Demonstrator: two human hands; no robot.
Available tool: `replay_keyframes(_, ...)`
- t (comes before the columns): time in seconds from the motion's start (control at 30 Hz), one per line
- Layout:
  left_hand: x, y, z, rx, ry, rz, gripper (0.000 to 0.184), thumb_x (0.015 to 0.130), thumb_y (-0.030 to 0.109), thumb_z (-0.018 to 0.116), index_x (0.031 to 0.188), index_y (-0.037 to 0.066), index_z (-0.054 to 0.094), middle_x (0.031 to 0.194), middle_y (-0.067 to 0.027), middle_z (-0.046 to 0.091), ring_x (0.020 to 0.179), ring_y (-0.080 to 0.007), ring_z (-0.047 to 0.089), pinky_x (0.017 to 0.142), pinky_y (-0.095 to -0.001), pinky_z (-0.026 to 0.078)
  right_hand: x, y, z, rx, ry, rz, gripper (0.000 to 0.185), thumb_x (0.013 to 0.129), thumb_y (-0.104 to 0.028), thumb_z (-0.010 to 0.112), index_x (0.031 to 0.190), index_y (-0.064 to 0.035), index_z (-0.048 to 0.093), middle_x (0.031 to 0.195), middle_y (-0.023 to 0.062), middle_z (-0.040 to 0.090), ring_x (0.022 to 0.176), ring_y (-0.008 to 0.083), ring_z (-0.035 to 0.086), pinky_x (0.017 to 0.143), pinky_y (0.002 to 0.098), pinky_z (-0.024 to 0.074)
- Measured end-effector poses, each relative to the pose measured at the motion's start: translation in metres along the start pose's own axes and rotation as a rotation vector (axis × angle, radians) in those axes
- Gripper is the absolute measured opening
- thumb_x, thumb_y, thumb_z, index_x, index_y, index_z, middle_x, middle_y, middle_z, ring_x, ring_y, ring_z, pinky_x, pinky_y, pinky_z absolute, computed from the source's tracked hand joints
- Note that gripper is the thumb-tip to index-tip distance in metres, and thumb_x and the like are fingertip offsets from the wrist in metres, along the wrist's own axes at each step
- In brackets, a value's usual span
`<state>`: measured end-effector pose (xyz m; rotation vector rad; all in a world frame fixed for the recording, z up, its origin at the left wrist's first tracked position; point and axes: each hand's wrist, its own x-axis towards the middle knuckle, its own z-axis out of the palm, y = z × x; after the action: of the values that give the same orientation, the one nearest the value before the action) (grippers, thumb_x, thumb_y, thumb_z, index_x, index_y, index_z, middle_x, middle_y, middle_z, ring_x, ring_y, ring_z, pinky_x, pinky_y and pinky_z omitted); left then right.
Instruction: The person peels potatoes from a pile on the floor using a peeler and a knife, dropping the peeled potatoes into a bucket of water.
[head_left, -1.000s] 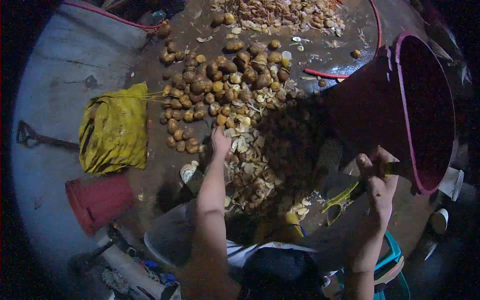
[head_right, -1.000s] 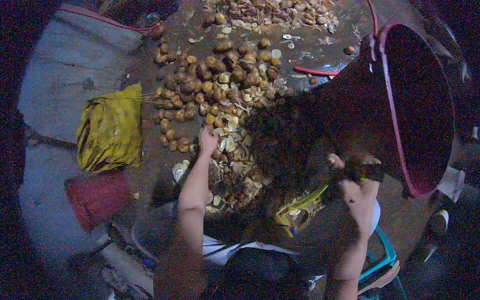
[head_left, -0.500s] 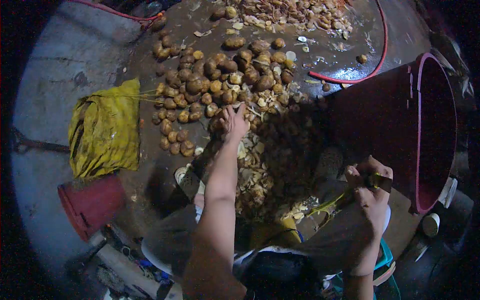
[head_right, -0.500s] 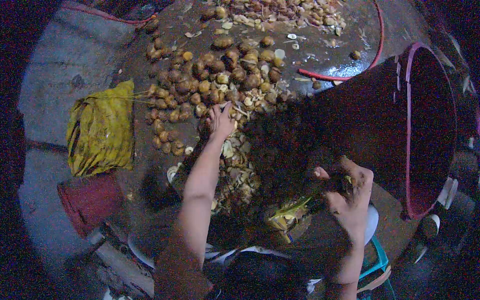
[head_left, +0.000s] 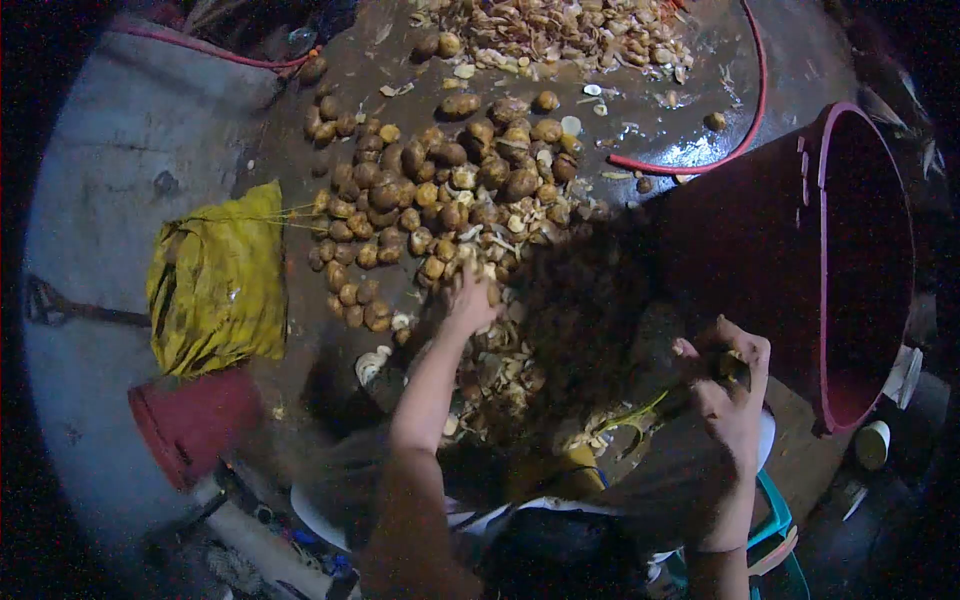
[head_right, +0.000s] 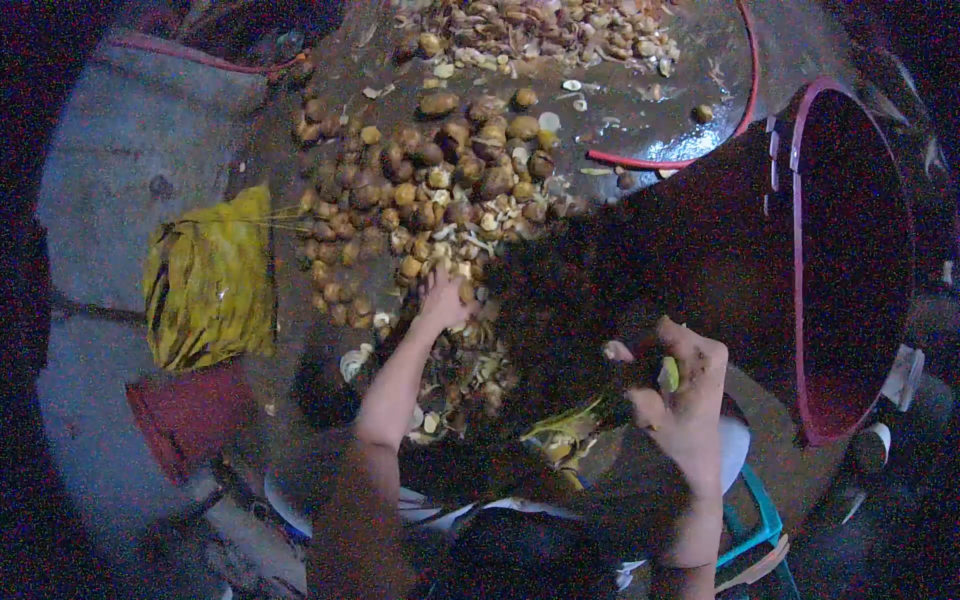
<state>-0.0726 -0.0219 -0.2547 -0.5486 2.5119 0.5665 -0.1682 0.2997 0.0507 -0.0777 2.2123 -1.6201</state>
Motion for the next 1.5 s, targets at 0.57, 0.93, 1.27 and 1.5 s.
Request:
replay_keyframes(0.57,0.210,0.002,-0.068,-0.108,0.345,-0.147,0.056,0.076,0.005,0.063,0.131,0.014,0.051,0.133,-0.0166,0.036,0.123,-0.0377,0.044,0.101,-0.0457,0.041,0.019,-0.012,-0.002,-0.596,-0.134,-0.056,0.075,0.071,-0.036,0.083,0.120,0.0016,0.039,0.115,0.0136,0.044,0.113,0.0266,0.048,0.100,0.0386,0.0385)
replay_keyframes(0.93,0.249,-0.002,-0.057,-0.030,0.186,-0.421,0.034,0.087,0.013,0.060,0.120,0.008,0.052,0.135,-0.0188,0.033,0.124,-0.0393,0.040,0.096,-0.0510,0.045,0.011,-0.010,-0.007,-0.531,-0.067,-0.095,0.076,0.067,-0.042,0.083,0.117,-0.0012,0.045,0.116,0.0156,0.046,0.116,0.0314,0.048,0.099,0.0446,0.0389)
replay_keyframes(1.27,0.132,-0.006,-0.090,-0.665,0.353,0.019,0.080,0.050,0.023,0.090,0.119,0.003,0.056,0.115,-0.0169,0.061,0.107,-0.0285,0.059,0.093,-0.0365,0.046,0.019,-0.044,0.012,-0.605,-0.066,-0.003,0.040,0.060,-0.019,0.078,0.089,-0.0017,0.055,0.083,0.0171,0.055,0.088,0.0377,0.057,0.080,0.0423,0.0463)
replay_keyframes(1.5,-0.045,0.069,-0.084,-1.921,0.106,0.197,0.069,0.073,0.005,0.075,0.133,-0.001,0.041,0.127,-0.0137,0.053,0.114,-0.0283,0.056,0.096,-0.0411,0.046,-0.010,-0.042,0.026,-0.939,-0.276,-0.096,0.034,0.067,-0.030,0.076,0.086,-0.0080,0.059,0.074,0.0180,0.062,0.075,0.0380,0.062,0.065,0.0483,0.0506)
